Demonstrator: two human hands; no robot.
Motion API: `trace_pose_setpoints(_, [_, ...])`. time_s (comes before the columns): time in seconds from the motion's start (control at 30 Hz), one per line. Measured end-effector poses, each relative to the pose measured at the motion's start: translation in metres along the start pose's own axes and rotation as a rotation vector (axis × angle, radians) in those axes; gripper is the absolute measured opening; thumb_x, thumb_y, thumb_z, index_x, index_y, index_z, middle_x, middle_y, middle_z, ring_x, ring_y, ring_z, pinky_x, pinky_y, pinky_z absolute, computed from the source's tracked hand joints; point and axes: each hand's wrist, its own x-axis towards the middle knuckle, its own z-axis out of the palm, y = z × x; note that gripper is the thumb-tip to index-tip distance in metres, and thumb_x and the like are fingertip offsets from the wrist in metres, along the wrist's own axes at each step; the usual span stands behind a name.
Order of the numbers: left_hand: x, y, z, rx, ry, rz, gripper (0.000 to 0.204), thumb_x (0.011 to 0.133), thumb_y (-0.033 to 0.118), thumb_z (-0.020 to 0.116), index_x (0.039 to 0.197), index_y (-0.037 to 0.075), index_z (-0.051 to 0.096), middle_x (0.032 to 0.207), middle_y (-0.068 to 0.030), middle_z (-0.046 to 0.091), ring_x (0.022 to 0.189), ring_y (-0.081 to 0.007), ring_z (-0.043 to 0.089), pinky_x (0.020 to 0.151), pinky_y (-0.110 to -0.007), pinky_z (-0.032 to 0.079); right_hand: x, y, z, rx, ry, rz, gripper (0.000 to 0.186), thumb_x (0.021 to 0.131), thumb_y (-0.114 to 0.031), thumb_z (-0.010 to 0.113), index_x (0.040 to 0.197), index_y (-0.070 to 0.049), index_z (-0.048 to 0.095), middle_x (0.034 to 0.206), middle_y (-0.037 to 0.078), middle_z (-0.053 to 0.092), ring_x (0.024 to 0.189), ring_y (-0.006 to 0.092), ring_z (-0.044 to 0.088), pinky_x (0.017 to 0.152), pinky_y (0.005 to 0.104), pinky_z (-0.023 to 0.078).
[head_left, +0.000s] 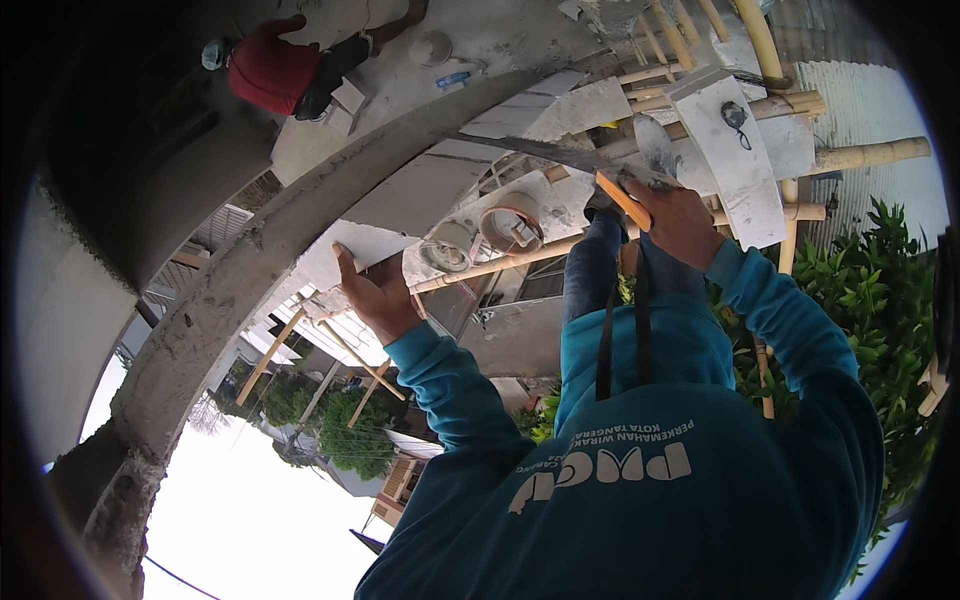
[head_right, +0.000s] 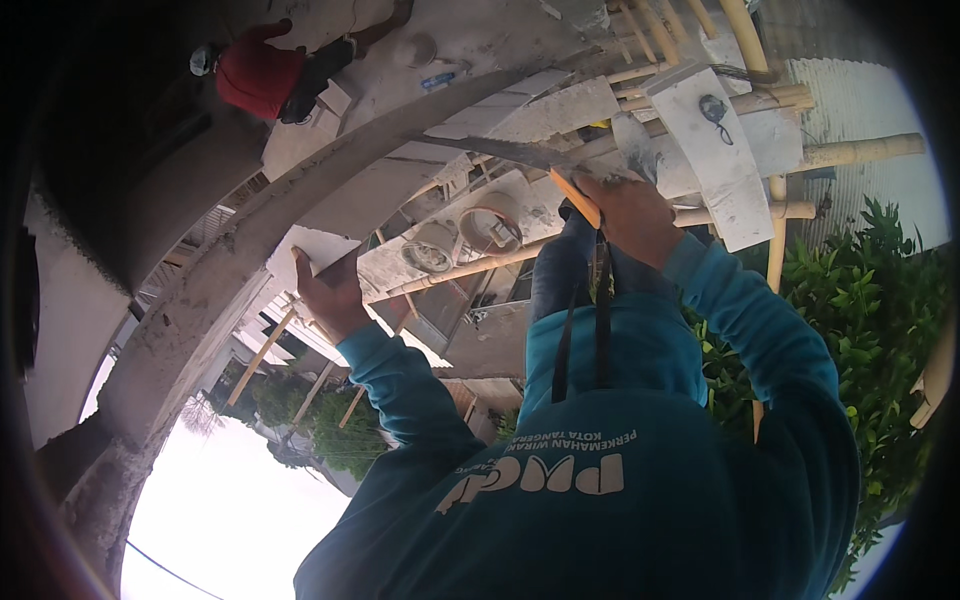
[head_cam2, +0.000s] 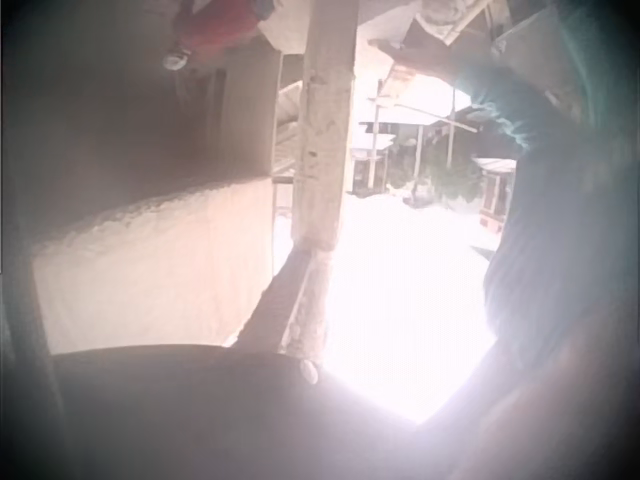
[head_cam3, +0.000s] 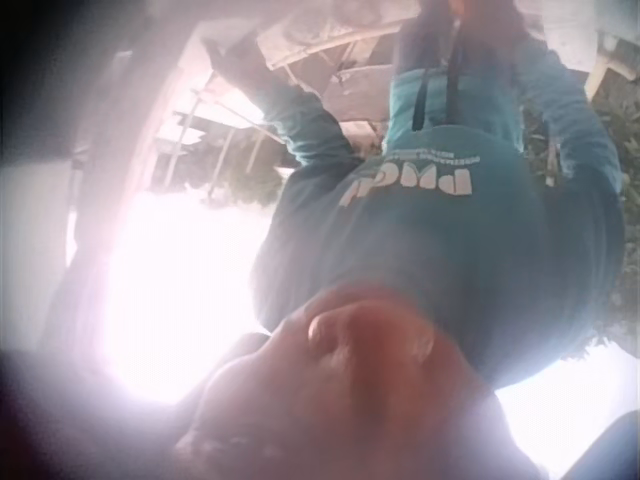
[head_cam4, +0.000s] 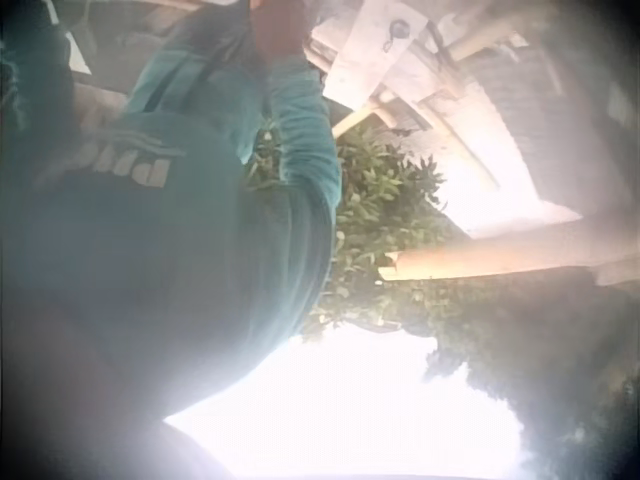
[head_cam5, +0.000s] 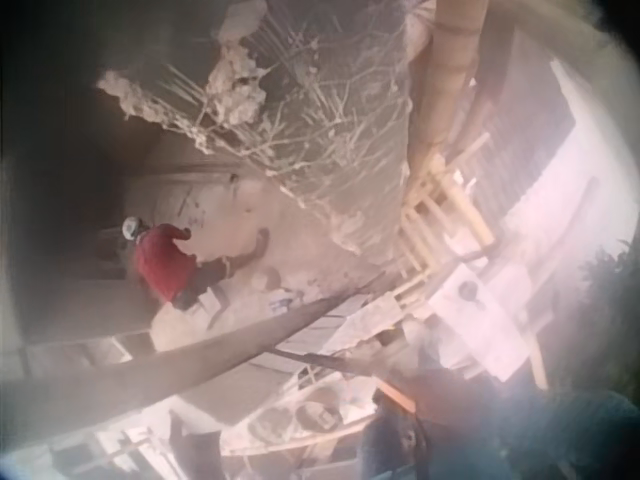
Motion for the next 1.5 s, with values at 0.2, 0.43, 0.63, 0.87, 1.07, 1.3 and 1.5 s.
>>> trace_pose_setpoints(0.2, [0.002, 0.003, 0.012, 0.04, -0.059, -0.033, 0.042, 0.094, 0.032, 0.061, 0.124, 0.004, 0.053, 0.121, -0.0176, 0.057, 0.113, -0.0338, 0.056, 0.093, -0.057, 0.05, 0.072, -0.011, 0.062, -0.119, 0.018, -0.033, 0.042, 0.08, -0.011, 0.06, 0.121, -0.01, 0.05, 0.071, 0.013, 0.066, 0.069, 0.0341, 0.067, 0.063, 0.0468, 0.052])
trace_pose_setpoints(0.43, [0.001, 0.002, 0.001, 0.004, -0.062, -0.016, 0.048, 0.092, 0.031, 0.063, 0.128, 0.002, 0.05, 0.125, -0.0179, 0.055, 0.114, -0.0352, 0.056, 0.094, -0.057, 0.05, -0.067, 0.05, -0.014, -0.019, -0.027, 0.256, 0.053, 0.077, -0.008, 0.064, 0.128, -0.013, 0.051, 0.076, 0.017, 0.066, 0.073, 0.0359, 0.066, 0.067, 0.0482, 0.052])
trace_pose_setpoints(0.63, [0.007, 0.001, 0.002, 0.038, -0.024, -0.005, 0.043, 0.091, 0.032, 0.064, 0.123, 0.005, 0.054, 0.117, -0.015, 0.06, 0.107, -0.0327, 0.06, 0.089, -0.055, 0.053, -0.015, 0.02, 0.0, 0.046, 0.051, 0.106, 0.054, 0.076, -0.009, 0.066, 0.127, -0.012, 0.051, 0.073, 0.017, 0.065, 0.07, 0.0378, 0.065, 0.065, 0.0484, 0.051])
trace_pose_setpoints(0.87, [0.003, 0.001, 0.004, 0.044, -0.019, 0.011, 0.045, 0.093, 0.036, 0.062, 0.124, 0.005, 0.053, 0.119, -0.0151, 0.058, 0.109, -0.0319, 0.058, 0.088, -0.053, 0.054, 0.039, -0.021, 0.002, 0.009, -0.062, 0.038, 0.051, 0.078, -0.013, 0.065, 0.127, -0.012, 0.051, 0.077, 0.02, 0.065, 0.079, 0.0379, 0.065, 0.072, 0.0498, 0.051])
trace_pose_setpoints(1.07, [0.003, 0.0, 0.009, 0.051, -0.001, 0.008, 0.046, 0.093, 0.036, 0.062, 0.124, 0.003, 0.052, 0.12, -0.0154, 0.057, 0.11, -0.0321, 0.057, 0.09, -0.053, 0.052, 0.095, -0.018, 0.004, 0.05, -0.093, 0.032, 0.043, 0.08, -0.014, 0.062, 0.123, -0.012, 0.057, 0.087, 0.019, 0.068, 0.084, 0.0378, 0.066, 0.076, 0.0486, 0.052])
trace_pose_setpoints(1.3, [0.004, -0.004, 0.007, 0.01, -0.068, 0.006, 0.051, 0.092, 0.031, 0.059, 0.134, 0.006, 0.043, 0.132, -0.0188, 0.048, 0.122, -0.0398, 0.047, 0.099, -0.063, 0.043, 0.081, 0.008, 0.021, 0.027, -0.032, -0.011, 0.043, 0.08, -0.015, 0.063, 0.122, -0.014, 0.057, 0.086, 0.02, 0.068, 0.084, 0.0378, 0.067, 0.077, 0.0475, 0.053])
trace_pose_setpoints(1.5, [0.007, 0.0, 0.011, -0.005, -0.061, -0.022, 0.045, 0.094, 0.035, 0.06, 0.124, 0.002, 0.051, 0.122, -0.0164, 0.056, 0.111, -0.0328, 0.057, 0.092, -0.053, 0.051, 0.085, -0.017, 0.014, -0.042, -0.077, -0.027, 0.04, 0.08, -0.012, 0.061, 0.12, -0.012, 0.058, 0.086, 0.02, 0.067, 0.084, 0.0357, 0.067, 0.076, 0.048, 0.052])
